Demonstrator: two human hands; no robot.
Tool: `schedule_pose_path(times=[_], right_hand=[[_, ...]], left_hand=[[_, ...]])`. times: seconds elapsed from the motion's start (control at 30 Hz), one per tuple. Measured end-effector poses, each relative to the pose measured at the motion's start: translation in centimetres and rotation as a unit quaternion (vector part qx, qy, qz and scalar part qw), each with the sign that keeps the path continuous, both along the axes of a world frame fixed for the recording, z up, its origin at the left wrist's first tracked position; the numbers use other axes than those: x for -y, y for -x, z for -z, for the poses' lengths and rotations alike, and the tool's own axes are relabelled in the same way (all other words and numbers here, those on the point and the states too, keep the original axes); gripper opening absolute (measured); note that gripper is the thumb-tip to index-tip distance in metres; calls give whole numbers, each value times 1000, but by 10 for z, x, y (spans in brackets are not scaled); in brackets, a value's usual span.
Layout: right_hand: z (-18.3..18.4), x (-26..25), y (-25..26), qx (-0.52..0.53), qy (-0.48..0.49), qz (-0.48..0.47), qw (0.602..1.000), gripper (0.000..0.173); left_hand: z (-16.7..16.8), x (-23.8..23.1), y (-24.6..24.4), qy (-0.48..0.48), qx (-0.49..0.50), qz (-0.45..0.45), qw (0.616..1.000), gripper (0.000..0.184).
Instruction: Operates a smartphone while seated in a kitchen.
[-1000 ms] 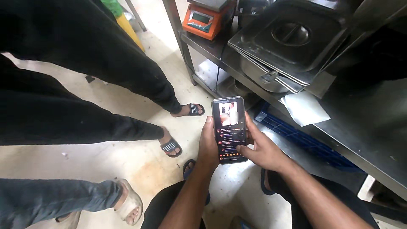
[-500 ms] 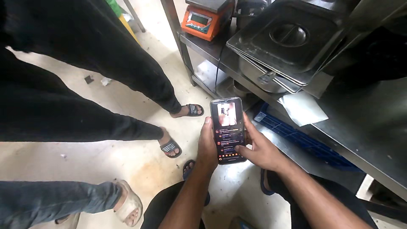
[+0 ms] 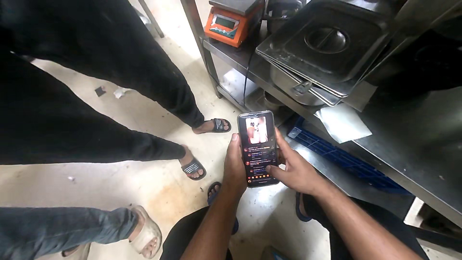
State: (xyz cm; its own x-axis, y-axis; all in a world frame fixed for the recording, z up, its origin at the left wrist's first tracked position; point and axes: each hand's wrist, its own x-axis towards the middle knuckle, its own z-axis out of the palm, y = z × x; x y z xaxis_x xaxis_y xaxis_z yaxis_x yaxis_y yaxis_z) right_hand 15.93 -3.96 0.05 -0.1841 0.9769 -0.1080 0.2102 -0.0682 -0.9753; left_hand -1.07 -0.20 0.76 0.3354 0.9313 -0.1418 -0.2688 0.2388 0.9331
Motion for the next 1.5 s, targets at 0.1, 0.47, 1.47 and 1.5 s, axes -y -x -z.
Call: schedule_pose_path(times=[0.1,0.47,1.47,1.5], right_hand=[[1,0,0,7,-5,1,1000,99],[1,0,0,13,-7,0,1000,100],[1,-1,-1,15,-10,-6,1000,101],[2,-1,-1,14,-11,-7,1000,101]], left_hand=[[2,0,2,-4,-3,5,1000,66],[2,-1,2,-3,11,12,1000,66],[-2,0,-2,10,9,-7,1000,63],[-3,-1,-3,15,12,-11,1000,62]])
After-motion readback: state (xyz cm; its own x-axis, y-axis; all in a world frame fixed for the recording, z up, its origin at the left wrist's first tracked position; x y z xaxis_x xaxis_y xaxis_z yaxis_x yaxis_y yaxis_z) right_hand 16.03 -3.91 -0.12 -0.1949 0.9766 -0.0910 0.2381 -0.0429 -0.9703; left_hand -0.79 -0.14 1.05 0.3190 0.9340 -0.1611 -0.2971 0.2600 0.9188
